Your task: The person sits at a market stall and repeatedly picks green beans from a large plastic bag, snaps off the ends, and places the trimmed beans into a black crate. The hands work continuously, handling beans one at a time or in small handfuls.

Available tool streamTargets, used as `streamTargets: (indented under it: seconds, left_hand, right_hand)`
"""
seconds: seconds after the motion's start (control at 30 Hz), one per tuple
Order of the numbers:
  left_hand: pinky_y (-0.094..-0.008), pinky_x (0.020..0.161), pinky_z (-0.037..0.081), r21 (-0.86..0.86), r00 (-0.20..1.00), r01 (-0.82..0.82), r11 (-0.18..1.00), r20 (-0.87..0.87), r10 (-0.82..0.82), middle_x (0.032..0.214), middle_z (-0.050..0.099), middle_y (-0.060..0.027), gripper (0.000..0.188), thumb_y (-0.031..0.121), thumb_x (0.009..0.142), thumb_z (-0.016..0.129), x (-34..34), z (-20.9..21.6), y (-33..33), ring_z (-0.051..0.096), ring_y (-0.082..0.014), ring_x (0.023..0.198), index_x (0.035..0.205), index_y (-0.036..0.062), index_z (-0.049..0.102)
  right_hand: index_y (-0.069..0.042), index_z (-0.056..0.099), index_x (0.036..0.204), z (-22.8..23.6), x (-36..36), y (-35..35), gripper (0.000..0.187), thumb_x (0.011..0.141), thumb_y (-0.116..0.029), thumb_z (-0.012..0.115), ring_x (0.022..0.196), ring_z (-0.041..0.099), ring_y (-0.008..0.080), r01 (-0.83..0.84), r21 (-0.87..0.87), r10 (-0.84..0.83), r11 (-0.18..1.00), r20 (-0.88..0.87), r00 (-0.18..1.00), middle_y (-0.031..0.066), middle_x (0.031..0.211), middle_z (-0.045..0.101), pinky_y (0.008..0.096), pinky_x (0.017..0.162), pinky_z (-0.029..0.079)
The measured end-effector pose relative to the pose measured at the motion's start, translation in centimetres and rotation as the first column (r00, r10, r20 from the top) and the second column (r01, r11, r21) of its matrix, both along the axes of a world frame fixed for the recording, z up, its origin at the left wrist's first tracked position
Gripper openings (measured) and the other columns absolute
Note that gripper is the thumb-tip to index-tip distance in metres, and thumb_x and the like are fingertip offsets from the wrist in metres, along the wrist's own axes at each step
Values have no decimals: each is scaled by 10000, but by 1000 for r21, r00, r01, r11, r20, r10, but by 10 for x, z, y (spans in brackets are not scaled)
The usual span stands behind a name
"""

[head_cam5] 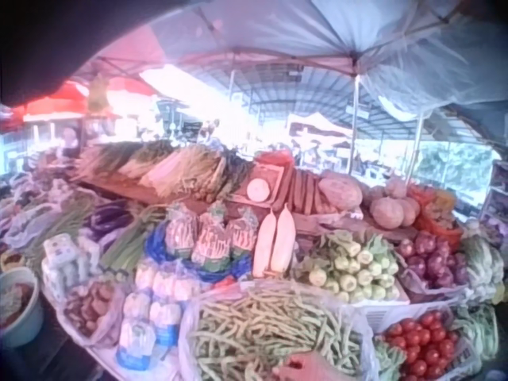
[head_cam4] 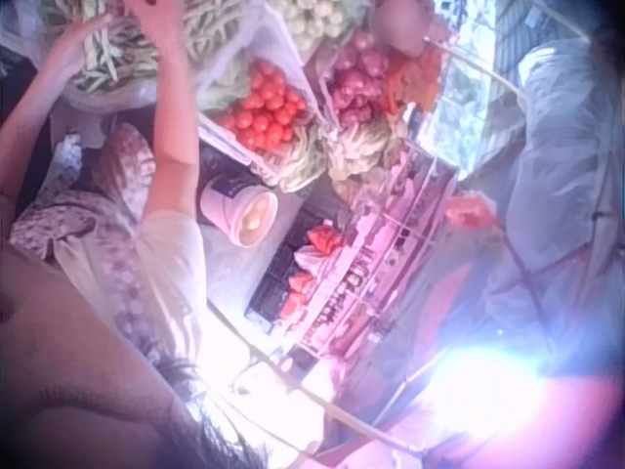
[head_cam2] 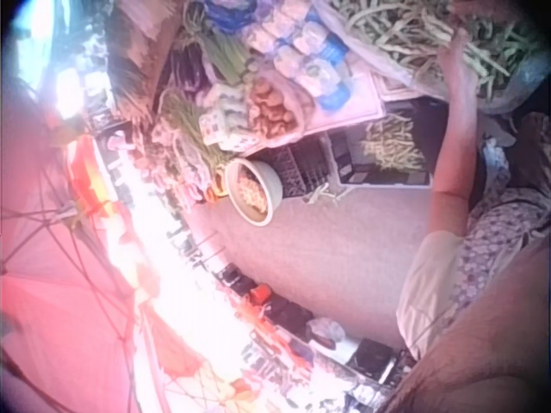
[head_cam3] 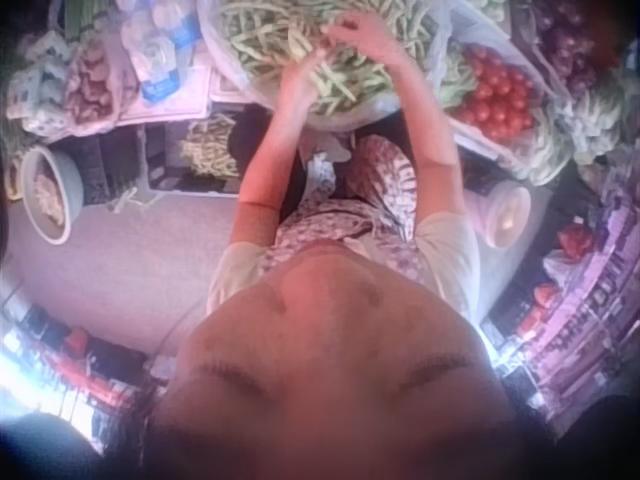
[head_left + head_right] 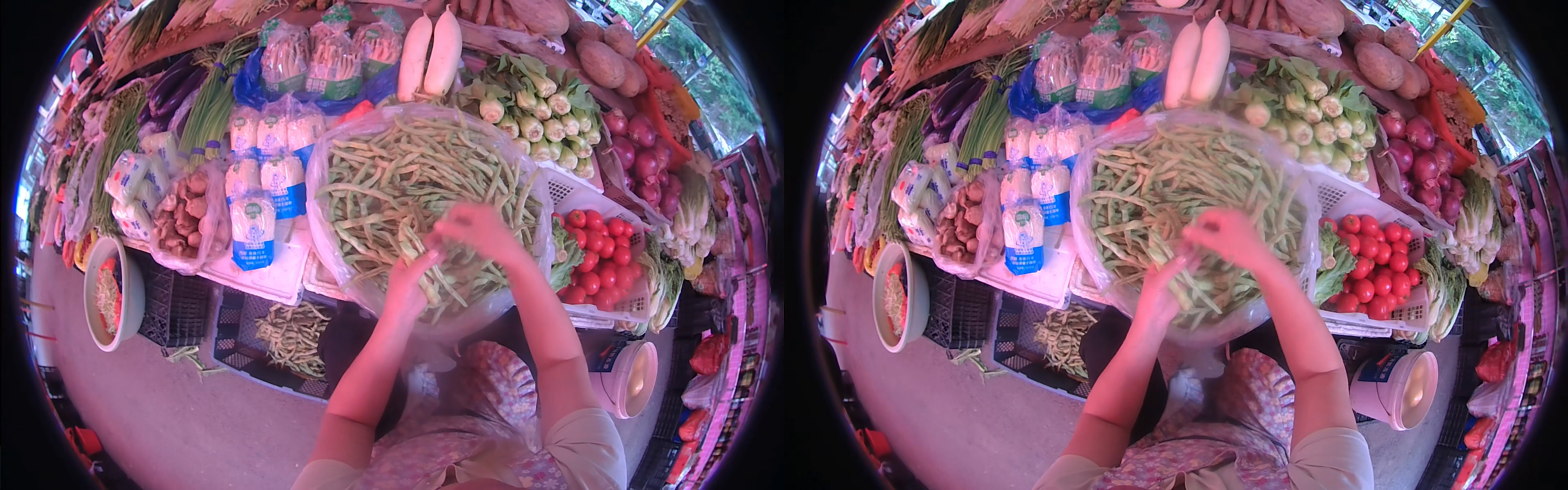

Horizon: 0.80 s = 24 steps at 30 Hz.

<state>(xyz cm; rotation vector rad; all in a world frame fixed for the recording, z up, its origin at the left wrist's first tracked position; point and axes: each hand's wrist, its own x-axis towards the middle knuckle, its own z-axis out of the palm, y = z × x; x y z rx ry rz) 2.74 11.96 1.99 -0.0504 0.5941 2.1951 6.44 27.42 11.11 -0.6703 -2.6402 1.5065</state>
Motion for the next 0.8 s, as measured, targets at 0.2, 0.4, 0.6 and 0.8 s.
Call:
streamTargets:
  seconds: [0.2,0.4,0.6,0.8]
  left_hand:
    - [-322,756,510,-108,998,63,992,34,-60,964,610,-64,326,29,817,665,1,-10,-3,618,-184,842,1119,30,540]
    - [-326,743,511,-66,999,-33,997,20,34,901,582,-35,288,21,805,671,-3,-13,0,613,-181,814,1060,68,545]
    - [-335,752,513,-79,1000,-9,997,9,10,945,601,-53,232,56,815,680,-7,-12,-1,617,-192,824,1013,57,559]
    - [-334,762,519,80,999,6,997,32,-9,964,647,-115,200,81,827,670,3,1,1,626,-208,866,988,20,567]
  right_hand:
    - [-38,682,984,-29,0,10,276,866,-285,645,753,649,214,76,64,-75,995,-14,997,89,803,671,354,692,504]
    - [-133,699,961,-80,-9,34,213,855,-295,612,887,637,299,4,631,-52,776,58,997,100,926,668,417,728,503]
    - [-110,688,928,-60,9,18,152,855,-232,633,785,647,290,323,488,-239,811,-228,944,90,894,663,379,680,503]
    - [-73,684,933,-30,53,-48,139,827,-162,692,752,641,279,265,315,-172,911,-293,940,95,844,652,352,660,501]
